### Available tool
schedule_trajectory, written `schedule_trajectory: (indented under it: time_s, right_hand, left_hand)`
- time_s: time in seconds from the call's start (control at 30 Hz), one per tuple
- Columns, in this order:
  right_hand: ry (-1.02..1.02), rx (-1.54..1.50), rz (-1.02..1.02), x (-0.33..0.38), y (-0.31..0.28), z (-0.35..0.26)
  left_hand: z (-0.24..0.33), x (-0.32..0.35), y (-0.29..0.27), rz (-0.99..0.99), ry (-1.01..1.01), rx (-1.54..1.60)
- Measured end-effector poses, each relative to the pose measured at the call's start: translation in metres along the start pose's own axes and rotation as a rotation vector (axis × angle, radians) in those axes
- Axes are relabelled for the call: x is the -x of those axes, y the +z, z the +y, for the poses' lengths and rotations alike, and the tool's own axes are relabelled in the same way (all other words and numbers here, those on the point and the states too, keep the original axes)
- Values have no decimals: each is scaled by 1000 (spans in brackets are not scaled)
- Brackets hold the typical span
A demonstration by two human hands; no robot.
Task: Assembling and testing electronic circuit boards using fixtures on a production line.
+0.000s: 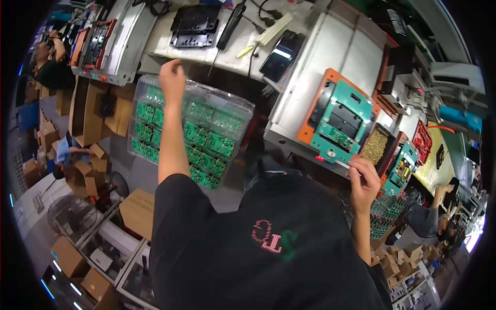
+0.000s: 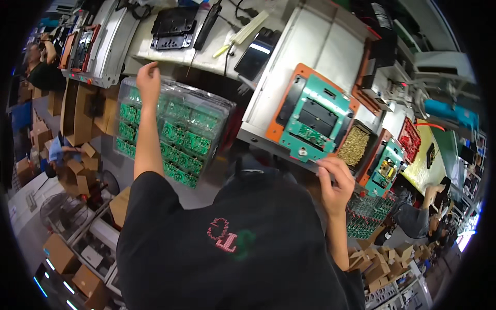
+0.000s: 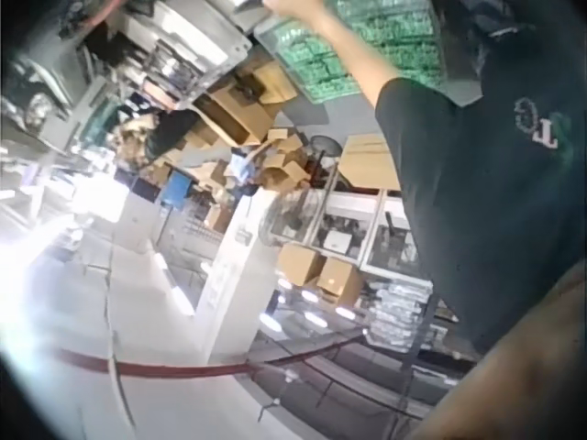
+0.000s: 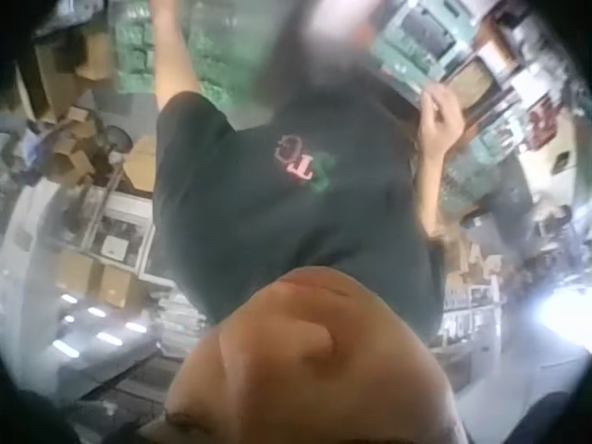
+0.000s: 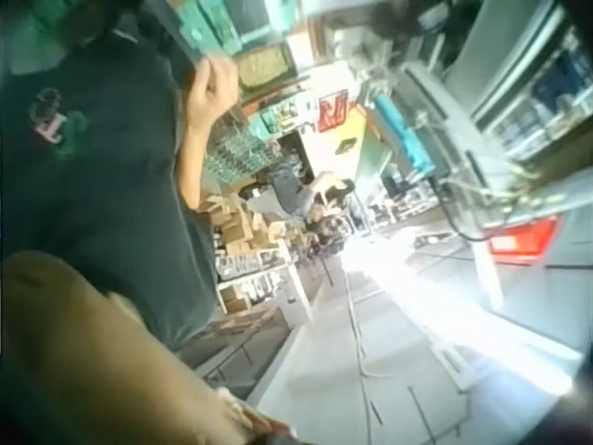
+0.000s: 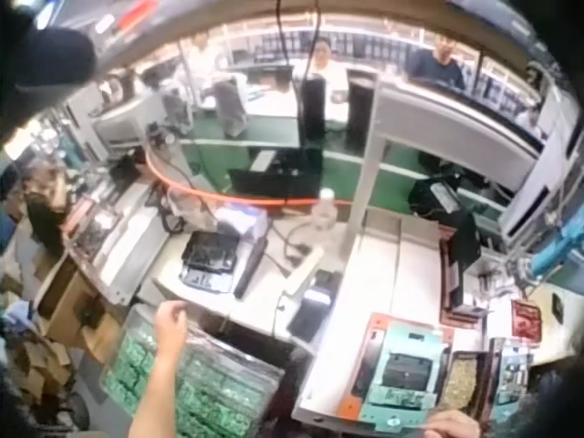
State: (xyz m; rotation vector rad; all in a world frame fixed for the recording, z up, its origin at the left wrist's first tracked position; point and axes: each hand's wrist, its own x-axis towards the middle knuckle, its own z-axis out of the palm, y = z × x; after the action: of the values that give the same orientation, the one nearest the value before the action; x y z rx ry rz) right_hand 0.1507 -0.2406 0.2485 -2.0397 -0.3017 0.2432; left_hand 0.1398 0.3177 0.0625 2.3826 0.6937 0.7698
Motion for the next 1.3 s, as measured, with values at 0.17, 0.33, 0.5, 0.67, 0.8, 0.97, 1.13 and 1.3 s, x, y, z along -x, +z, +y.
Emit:
schedule_trajectory:
  time_s: [0.17, 0.33, 0.5, 0.67, 0.8, 0.97, 1.13, 1.3]
  right_hand:
    - [-60, 45, -51, -11, 18, -14]
    - [-248, 126, -174, -35, 38, -29]
    - [-309, 65, -283, -46, 47, -31]
    - [-362, 5, -331, -43, 34, -29]
    - [-358, -86, -278, -29, 12, -16]
    - [-295, -146, -211, -18, 2, -12]
    - [-395, 28, -148, -22, -14, 1]
    - [-463, 167, -71, -25, -27, 13]
  left_hand:
    - [3, 91, -83, 108, -150, -257]
    - [75, 213, -84, -185, -34, -264]
    - [131, 262, -41, -409, -247, -315]
    - [84, 249, -50, -492, -203, -224]
    - [75, 217, -98, -405, -553, 144]
    - [252, 174, -76, -558, -684, 1261]
    - [346, 176, -23, -896, -700, 1522]
    - [354, 178, -3, -867, -565, 1212]
